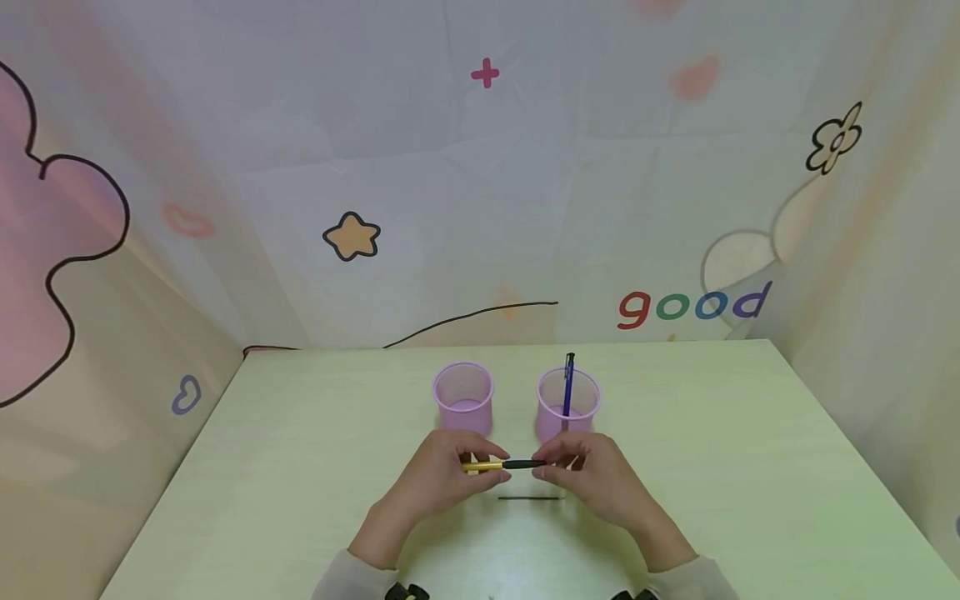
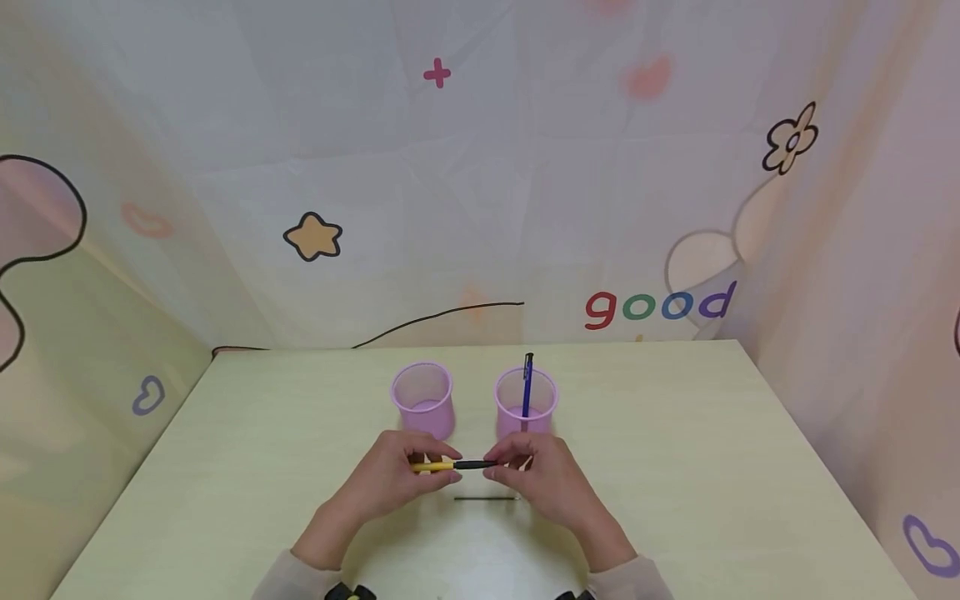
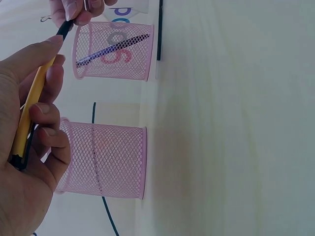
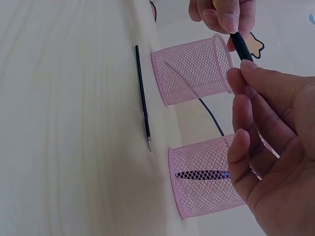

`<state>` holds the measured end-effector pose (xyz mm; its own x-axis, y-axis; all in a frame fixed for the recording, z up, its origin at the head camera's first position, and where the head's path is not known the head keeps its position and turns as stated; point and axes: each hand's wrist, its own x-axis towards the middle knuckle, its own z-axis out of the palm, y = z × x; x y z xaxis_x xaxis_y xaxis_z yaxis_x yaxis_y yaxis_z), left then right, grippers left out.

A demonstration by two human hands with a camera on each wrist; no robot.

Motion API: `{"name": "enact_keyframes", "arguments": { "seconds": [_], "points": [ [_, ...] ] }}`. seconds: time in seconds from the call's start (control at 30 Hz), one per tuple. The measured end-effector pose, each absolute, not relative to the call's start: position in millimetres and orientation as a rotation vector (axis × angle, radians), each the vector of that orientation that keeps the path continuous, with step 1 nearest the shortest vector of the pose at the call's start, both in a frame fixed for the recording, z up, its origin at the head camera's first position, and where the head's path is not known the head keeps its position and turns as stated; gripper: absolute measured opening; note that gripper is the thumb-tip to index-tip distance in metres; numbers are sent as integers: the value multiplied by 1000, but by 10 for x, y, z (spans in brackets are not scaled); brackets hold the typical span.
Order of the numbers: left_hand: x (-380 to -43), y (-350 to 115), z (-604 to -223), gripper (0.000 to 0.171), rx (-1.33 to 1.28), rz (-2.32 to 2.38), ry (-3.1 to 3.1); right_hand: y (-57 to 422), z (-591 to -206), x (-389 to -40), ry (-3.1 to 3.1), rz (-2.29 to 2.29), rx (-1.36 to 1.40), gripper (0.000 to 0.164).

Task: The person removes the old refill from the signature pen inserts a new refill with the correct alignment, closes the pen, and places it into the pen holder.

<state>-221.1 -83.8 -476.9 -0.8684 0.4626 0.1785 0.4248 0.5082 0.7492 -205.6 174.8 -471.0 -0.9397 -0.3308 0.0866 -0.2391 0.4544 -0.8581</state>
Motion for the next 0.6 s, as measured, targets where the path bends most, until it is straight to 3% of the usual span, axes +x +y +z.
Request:
{"name": "enact_keyframes", "arguments": {
  "seconds": [0.6],
  "points": [
    [-2188,-829,-4747,10,733,1363,2646,1748,-4698,-2033,2580,-1520,-502,11]
  ]
}}
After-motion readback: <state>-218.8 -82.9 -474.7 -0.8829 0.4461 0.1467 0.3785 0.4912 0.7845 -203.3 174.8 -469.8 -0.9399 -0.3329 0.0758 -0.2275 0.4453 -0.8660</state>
